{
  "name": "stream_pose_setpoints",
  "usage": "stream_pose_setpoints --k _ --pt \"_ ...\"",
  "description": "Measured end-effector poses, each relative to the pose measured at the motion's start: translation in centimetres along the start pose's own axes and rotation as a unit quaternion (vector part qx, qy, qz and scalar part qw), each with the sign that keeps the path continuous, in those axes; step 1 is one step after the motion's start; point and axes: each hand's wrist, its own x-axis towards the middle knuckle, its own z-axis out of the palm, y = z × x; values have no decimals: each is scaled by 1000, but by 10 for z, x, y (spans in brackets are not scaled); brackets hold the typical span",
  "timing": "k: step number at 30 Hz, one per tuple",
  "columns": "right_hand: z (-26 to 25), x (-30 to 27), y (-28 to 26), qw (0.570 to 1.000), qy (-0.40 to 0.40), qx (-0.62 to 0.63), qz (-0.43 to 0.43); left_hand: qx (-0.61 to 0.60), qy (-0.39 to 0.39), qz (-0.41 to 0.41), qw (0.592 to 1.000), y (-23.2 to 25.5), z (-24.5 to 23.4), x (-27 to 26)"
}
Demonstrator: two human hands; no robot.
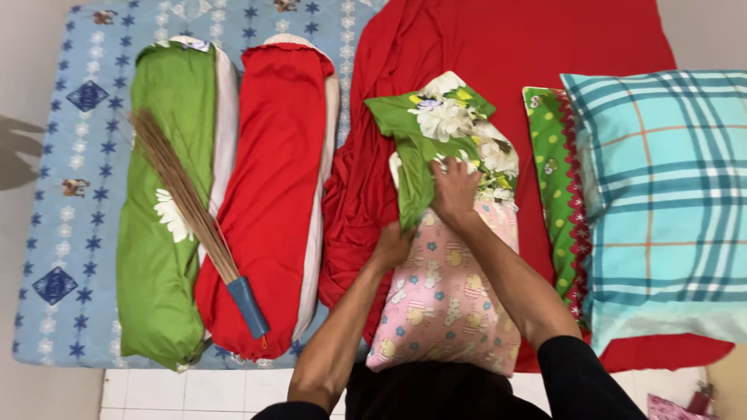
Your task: The person places a plaid pillow on the bed, then inserts a floral pillow into a green pillowcase, followed by inserting a pink patterned pillow into a red pillowcase. The person smooths and adjusts the pillowcases to fit the pillows.
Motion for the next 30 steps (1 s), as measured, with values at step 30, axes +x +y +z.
stream_pose_setpoints --k 30 --pt "101 -98 172 873 58 371 312 358 45 -31 932 67 -20 -27"
